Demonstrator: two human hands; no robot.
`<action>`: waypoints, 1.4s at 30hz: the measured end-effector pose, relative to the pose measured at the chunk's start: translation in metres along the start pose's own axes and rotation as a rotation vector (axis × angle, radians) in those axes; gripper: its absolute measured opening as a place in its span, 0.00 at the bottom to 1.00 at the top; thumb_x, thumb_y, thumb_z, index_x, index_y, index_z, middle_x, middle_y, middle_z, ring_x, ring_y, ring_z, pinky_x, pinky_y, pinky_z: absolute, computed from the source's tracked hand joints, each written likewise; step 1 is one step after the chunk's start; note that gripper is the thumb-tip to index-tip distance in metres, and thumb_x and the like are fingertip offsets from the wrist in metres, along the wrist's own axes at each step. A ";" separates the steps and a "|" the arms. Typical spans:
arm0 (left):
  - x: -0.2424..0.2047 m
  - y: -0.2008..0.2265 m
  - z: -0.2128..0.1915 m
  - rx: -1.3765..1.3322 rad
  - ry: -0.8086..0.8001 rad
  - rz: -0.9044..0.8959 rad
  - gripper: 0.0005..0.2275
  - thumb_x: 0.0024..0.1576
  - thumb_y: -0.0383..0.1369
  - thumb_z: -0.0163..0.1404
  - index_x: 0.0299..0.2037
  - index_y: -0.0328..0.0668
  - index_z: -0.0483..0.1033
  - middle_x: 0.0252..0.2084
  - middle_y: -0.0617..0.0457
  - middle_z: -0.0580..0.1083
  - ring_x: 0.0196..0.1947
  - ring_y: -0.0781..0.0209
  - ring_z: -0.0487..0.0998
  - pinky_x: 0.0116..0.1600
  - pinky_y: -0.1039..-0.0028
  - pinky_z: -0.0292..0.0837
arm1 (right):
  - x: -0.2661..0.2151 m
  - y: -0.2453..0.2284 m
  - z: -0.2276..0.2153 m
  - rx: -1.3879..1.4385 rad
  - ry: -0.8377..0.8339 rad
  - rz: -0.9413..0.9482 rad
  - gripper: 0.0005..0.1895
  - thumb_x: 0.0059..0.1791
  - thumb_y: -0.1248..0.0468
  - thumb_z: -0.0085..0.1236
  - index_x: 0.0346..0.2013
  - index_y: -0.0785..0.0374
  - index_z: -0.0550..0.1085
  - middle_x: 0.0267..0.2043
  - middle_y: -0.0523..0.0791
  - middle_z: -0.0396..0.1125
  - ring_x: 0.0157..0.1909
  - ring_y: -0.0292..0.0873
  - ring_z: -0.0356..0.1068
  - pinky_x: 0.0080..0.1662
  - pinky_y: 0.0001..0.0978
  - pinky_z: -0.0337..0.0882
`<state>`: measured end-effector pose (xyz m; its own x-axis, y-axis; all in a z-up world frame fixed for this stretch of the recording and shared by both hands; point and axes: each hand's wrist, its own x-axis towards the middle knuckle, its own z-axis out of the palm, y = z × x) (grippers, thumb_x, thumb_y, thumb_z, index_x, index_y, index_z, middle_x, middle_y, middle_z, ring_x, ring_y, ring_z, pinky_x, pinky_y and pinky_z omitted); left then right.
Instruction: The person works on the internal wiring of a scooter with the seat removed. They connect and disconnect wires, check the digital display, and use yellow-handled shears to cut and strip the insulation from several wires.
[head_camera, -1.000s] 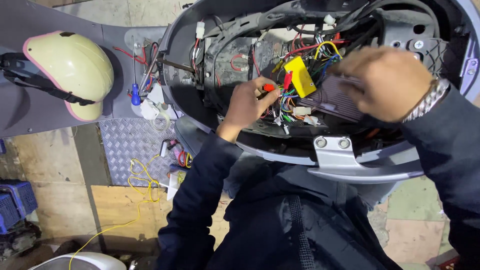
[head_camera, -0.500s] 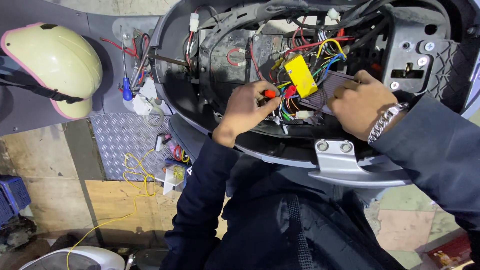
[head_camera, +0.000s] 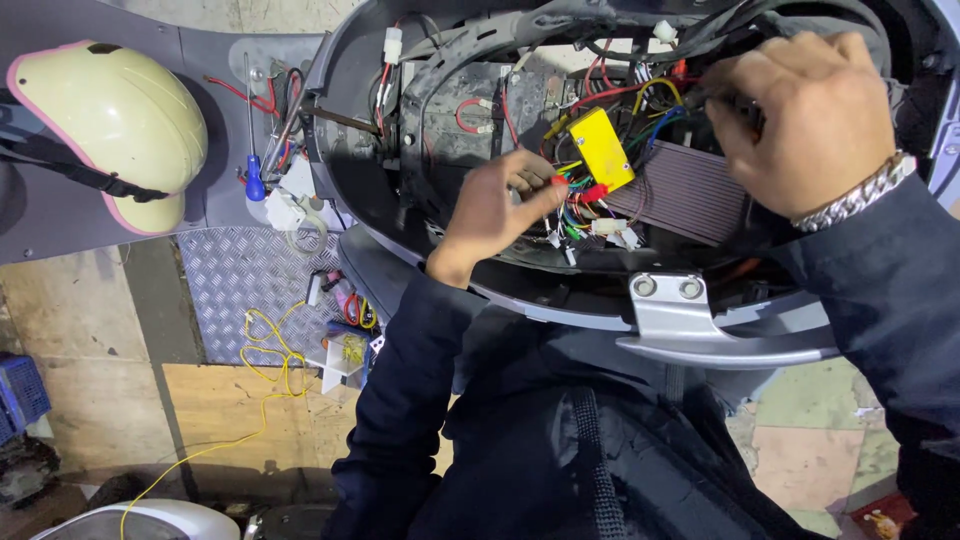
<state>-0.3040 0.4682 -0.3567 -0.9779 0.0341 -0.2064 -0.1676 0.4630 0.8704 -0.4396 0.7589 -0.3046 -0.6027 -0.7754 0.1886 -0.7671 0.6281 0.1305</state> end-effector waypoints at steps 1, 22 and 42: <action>0.001 -0.008 0.003 0.001 0.002 0.003 0.16 0.56 0.49 0.54 0.42 0.48 0.80 0.44 0.57 0.81 0.38 0.60 0.81 0.41 0.73 0.75 | -0.001 0.003 0.001 -0.002 0.002 0.000 0.10 0.59 0.55 0.62 0.53 0.51 0.81 0.41 0.37 0.72 0.47 0.43 0.72 0.54 0.35 0.66; 0.004 -0.040 0.020 -0.035 0.345 0.113 0.03 0.58 0.33 0.53 0.35 0.46 0.78 0.35 0.58 0.81 0.36 0.63 0.83 0.43 0.75 0.74 | -0.008 0.002 0.005 0.153 -0.083 -0.066 0.10 0.57 0.58 0.61 0.54 0.49 0.81 0.45 0.41 0.76 0.51 0.48 0.76 0.57 0.40 0.64; 0.062 -0.001 -0.011 -0.065 -0.286 -0.266 0.44 0.54 0.52 0.54 0.75 0.42 0.44 0.78 0.42 0.47 0.75 0.43 0.53 0.73 0.56 0.52 | 0.000 -0.011 -0.015 0.237 -0.137 0.054 0.09 0.59 0.62 0.61 0.53 0.56 0.82 0.43 0.43 0.74 0.47 0.51 0.73 0.57 0.43 0.63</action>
<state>-0.3660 0.4602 -0.3653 -0.8266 0.1702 -0.5364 -0.4265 0.4324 0.7944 -0.4281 0.7529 -0.2919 -0.6560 -0.7528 0.0539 -0.7532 0.6484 -0.1106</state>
